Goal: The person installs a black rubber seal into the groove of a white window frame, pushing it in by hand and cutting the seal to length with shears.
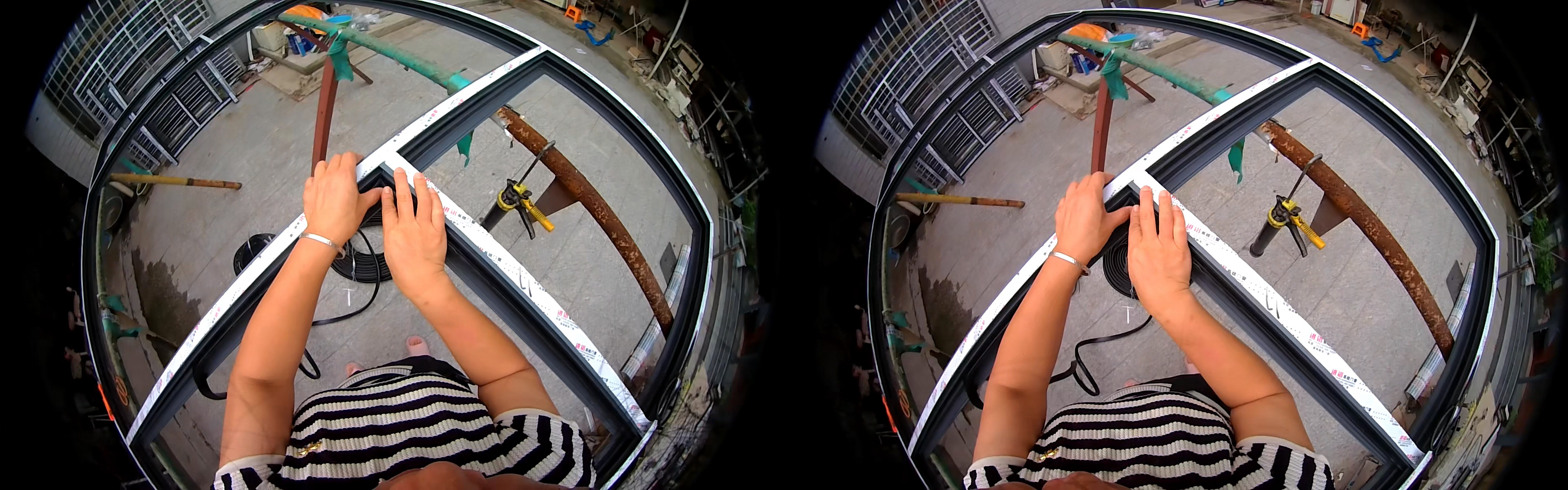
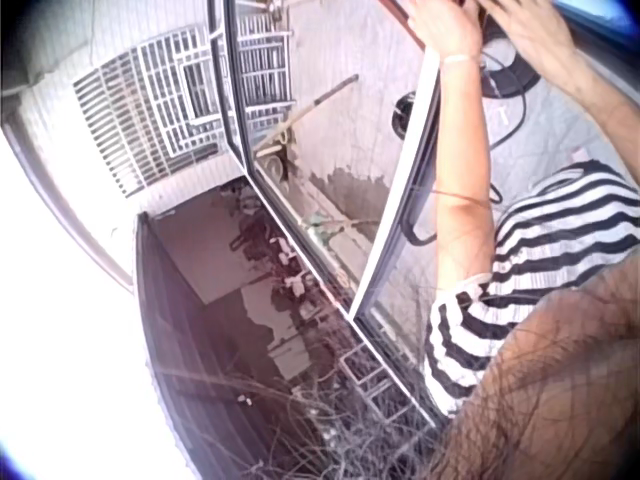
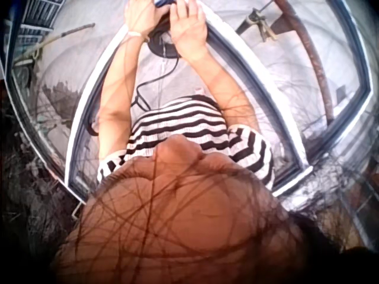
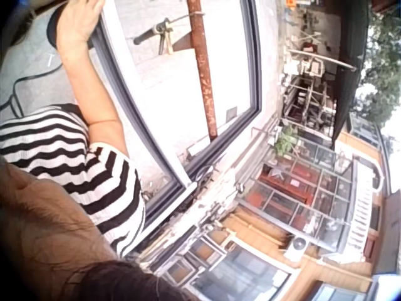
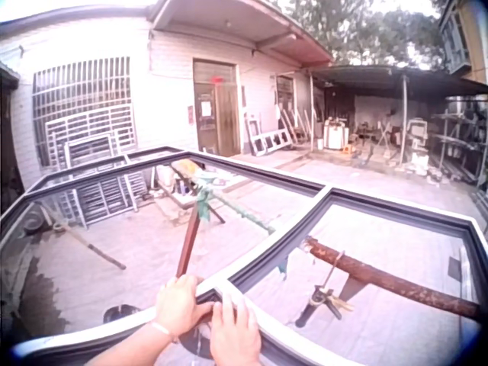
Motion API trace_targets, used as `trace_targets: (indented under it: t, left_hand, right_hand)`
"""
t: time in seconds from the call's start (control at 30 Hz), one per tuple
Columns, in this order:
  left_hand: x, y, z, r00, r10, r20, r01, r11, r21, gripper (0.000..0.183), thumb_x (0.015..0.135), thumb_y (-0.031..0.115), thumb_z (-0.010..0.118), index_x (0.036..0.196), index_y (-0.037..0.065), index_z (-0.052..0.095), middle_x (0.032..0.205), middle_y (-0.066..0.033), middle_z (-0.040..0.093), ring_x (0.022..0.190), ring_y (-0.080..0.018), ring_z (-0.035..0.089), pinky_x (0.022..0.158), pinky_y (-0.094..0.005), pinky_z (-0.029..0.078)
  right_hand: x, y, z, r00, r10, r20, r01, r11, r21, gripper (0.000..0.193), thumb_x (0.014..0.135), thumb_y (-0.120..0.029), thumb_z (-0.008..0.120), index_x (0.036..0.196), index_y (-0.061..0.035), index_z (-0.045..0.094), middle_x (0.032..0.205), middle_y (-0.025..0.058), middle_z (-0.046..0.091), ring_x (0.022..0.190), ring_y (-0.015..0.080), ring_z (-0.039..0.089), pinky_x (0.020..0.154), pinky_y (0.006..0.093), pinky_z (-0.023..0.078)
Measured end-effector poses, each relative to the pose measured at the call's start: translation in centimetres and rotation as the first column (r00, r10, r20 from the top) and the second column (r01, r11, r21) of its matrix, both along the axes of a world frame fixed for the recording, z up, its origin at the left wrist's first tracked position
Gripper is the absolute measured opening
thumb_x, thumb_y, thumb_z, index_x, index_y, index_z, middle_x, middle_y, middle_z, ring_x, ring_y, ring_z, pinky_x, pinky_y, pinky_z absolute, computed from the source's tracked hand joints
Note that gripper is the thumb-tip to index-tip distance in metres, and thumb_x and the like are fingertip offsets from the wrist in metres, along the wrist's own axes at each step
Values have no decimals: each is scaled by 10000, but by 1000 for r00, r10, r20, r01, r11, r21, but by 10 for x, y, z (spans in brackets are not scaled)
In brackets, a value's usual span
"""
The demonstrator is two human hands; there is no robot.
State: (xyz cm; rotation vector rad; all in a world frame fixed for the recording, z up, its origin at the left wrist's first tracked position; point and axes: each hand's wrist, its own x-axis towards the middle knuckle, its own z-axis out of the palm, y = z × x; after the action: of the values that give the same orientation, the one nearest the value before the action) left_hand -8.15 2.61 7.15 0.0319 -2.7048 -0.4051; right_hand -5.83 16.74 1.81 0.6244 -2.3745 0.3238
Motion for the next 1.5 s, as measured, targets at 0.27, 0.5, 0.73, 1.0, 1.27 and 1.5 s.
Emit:
trace_targets:
  t: [0.27,0.5,0.73,1.0,1.27,1.5]
  left_hand:
    - [0,1,-1,1000,13,17,-13,1000,-7,463,785,261,804,1191,77,677,1130,-107,698,1071,-345,629,904,-467,488]
    - [-4,6,0,997,52,53,-51,999,-19,439,801,268,807,1171,63,691,1101,-108,693,1062,-327,616,905,-456,475]
    - [-4,2,-1,994,57,92,-61,997,42,429,833,273,785,1199,71,687,1142,-120,699,1105,-340,619,937,-471,474]
    - [-4,6,4,987,94,133,-90,995,-34,439,843,290,769,1205,59,679,1152,-127,698,1109,-351,628,932,-493,487]
    - [1,1,-1,999,30,32,-30,1000,5,392,830,281,792,1128,54,677,1089,-112,681,1082,-335,617,884,-492,478]
    - [-1,3,-4,996,42,79,-40,999,-23,476,843,288,780,1243,58,661,1137,-116,689,1122,-330,623,906,-494,492]
  right_hand:
    - [3,5,7,996,76,39,-73,994,-85,405,925,-100,601,1284,78,663,1513,210,515,1412,407,454,1196,509,346]
    - [3,7,10,997,70,12,-69,995,-65,393,918,-75,608,1270,93,659,1489,214,528,1390,409,472,1187,510,360]
    - [4,7,11,996,80,40,-79,996,-46,413,914,-83,612,1287,90,650,1513,205,499,1406,407,448,1190,507,356]
    - [3,0,10,997,42,60,-36,994,-99,375,936,-87,574,1273,63,640,1490,193,511,1377,408,455,1169,538,349]
    - [-6,-5,26,988,3,152,15,993,-114,289,905,-90,629,1174,-17,705,1484,170,517,1348,378,467,1146,530,333]
    - [-7,0,40,967,-12,254,24,999,-45,249,875,-93,666,1108,-67,750,1538,173,471,1455,451,362,1171,696,220]
